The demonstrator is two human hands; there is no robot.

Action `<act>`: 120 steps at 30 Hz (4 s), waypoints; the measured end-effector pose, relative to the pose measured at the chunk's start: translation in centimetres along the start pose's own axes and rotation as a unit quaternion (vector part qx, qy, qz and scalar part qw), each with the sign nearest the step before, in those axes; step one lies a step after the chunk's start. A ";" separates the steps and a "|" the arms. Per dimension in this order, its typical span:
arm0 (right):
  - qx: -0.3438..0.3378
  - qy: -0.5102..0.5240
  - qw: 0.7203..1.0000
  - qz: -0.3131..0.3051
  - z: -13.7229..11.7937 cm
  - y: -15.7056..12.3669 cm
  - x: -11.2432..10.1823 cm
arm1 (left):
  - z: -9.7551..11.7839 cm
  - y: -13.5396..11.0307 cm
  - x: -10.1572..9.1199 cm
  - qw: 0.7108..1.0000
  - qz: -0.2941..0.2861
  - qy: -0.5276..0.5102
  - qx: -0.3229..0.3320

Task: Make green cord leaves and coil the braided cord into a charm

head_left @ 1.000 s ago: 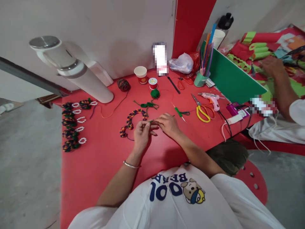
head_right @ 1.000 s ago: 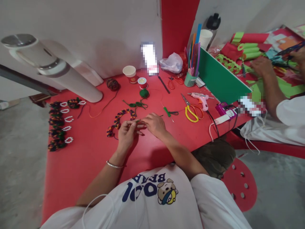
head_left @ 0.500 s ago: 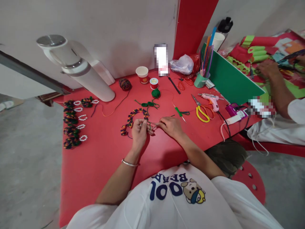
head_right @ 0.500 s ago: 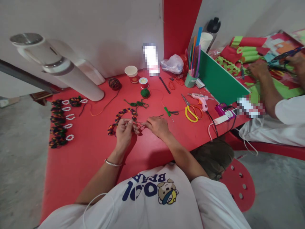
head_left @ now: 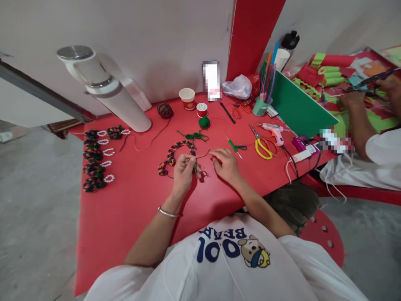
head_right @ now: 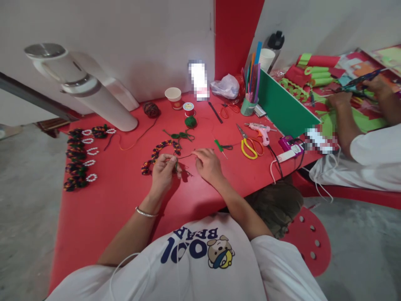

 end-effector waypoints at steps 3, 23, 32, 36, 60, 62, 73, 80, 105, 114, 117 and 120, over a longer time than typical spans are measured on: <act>0.057 0.242 0.964 -0.094 -0.5 -0.4 2.9 | -0.1 -0.3 0.5 1.000 -0.018 -0.001 -0.007; 0.036 0.124 0.990 -0.050 -2.5 -0.3 1.5 | -0.6 -1.0 1.3 0.999 -0.035 0.012 -0.013; 0.234 0.355 0.905 -0.033 1.7 -1.2 2.6 | 0.8 -1.0 -0.2 0.995 0.037 0.078 0.053; 0.154 0.236 0.959 -0.035 0.3 -0.8 0.9 | 0.5 -0.8 0.5 0.999 -0.005 0.020 0.035; 0.277 0.555 0.780 0.082 4.4 0.0 2.2 | -2.4 -1.4 2.5 0.993 -0.067 -0.065 -0.073; 0.266 0.532 0.800 0.081 4.3 0.2 1.8 | -2.3 -1.5 2.7 0.992 -0.078 -0.062 -0.080; 0.173 0.281 0.935 0.134 3.7 0.7 -3.0 | -2.1 -2.1 3.6 0.974 -0.112 -0.138 -0.139; 0.142 0.264 0.949 0.096 1.6 0.4 -3.5 | -2.5 -2.4 3.9 0.959 -0.132 -0.170 -0.182; 0.246 0.516 0.818 0.064 2.7 0.0 -0.3 | -3.5 -2.7 3.8 0.944 -0.112 -0.206 -0.230; 0.172 0.349 0.913 0.123 2.4 0.4 -3.4 | -3.8 -2.7 3.6 0.937 -0.100 -0.237 -0.238; 0.177 0.349 0.911 0.129 2.6 0.4 -3.4 | -3.8 -2.7 3.7 0.934 -0.106 -0.247 -0.236; 0.209 0.403 0.882 0.124 3.2 0.2 -2.6 | -4.0 -2.7 3.8 0.933 -0.109 -0.244 -0.241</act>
Point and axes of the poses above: each hand's wrist, its own y-axis towards the middle knuckle, its own x-axis out of the palm, z = x × y, the point moved 10 cm from there along y, towards the middle knuckle
